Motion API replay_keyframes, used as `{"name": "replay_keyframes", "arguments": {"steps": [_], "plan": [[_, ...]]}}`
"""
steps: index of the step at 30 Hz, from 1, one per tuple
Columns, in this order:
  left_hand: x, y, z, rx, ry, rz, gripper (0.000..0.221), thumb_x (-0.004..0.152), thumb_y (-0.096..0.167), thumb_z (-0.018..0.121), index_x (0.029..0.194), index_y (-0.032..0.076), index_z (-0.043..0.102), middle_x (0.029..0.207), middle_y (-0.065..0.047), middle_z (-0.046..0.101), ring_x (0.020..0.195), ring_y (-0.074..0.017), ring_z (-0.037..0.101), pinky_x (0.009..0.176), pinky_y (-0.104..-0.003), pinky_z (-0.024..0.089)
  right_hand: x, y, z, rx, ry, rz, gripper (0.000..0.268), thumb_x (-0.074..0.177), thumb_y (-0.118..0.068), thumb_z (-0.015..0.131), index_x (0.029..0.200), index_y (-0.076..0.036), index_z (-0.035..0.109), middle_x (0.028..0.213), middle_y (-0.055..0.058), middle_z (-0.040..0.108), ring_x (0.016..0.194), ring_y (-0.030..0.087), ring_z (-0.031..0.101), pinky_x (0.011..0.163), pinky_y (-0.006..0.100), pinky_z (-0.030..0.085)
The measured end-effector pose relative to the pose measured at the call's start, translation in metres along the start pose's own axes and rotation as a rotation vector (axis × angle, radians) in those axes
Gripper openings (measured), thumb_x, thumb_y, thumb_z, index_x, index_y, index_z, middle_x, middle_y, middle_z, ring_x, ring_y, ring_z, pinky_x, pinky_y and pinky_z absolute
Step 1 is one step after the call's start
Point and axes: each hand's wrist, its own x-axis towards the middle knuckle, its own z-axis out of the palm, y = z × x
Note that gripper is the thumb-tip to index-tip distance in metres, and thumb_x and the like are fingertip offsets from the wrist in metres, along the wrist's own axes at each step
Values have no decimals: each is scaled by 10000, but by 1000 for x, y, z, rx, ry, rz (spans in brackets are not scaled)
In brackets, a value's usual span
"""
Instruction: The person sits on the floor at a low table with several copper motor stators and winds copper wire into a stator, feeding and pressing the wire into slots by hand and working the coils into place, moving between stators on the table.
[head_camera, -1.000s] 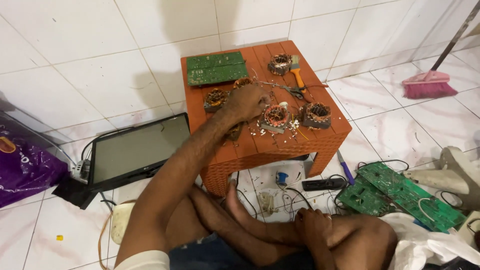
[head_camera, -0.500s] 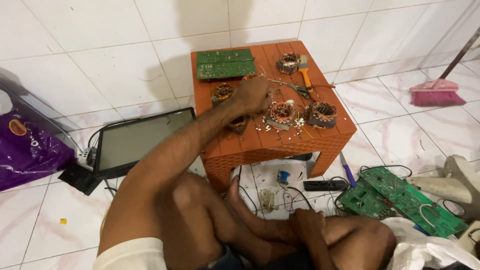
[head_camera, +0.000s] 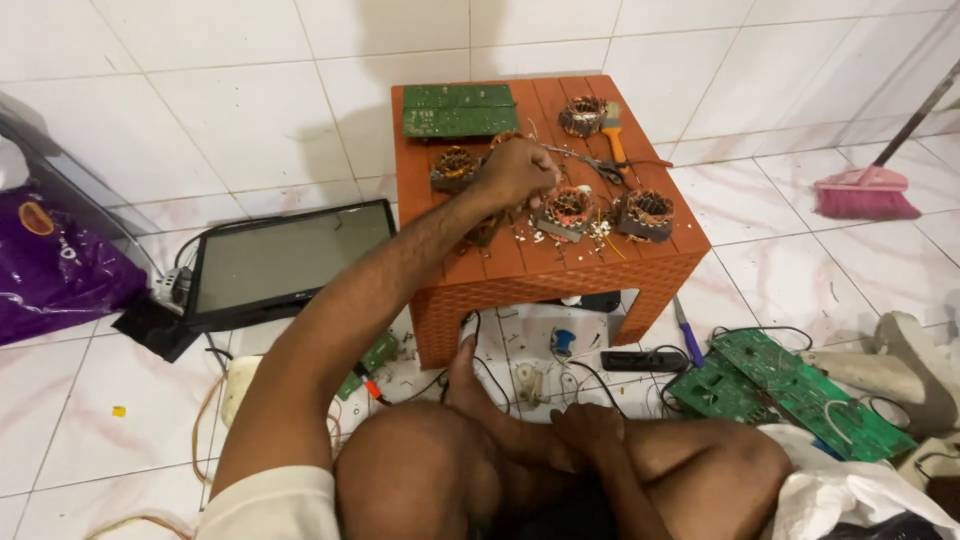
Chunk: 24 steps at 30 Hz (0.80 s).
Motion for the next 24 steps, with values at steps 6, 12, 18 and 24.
{"name": "replay_keyframes", "arguments": {"steps": [6, 12, 18, 24], "plan": [[14, -20, 11, -56, 92, 39, 158, 806, 71, 708, 935, -9, 754, 673, -143, 729, 458, -149, 703, 350, -227, 550, 4, -22, 48, 237, 40, -42, 456, 1004, -437, 410, 1085, -153, 756, 1110, 99, 755, 1025, 322, 713, 872, 493, 537], [2, -14, 7, 82, 125, 134, 100, 810, 143, 725, 854, 70, 777, 590, -102, 696, 467, -160, 694, 436, -276, 549, 41, -16, 118, 451, 89, -93, 371, 994, -388, 488, 1088, -161, 766, 1083, 110, 773, 1003, 314, 732, 875, 484, 546], [-10, -5, 15, 15, 141, 45, 203, 789, 253, 693, 934, 146, 788, 635, -46, 720, 542, -130, 719, 581, -256, 535, 85, -12, 159, 708, 142, -121, 290, 983, -337, 565, 1091, -170, 776, 1055, 121, 792, 980, 306, 751, 878, 475, 554], [-21, -14, 23, -67, 187, -29, 252, 856, 285, 691, 1061, 158, 767, 651, 1, 727, 573, -113, 720, 622, -233, 516, 98, 20, 167, 948, 166, -127, 217, 973, -285, 641, 1094, -178, 787, 1028, 132, 810, 958, 299, 770, 882, 465, 563]]}}
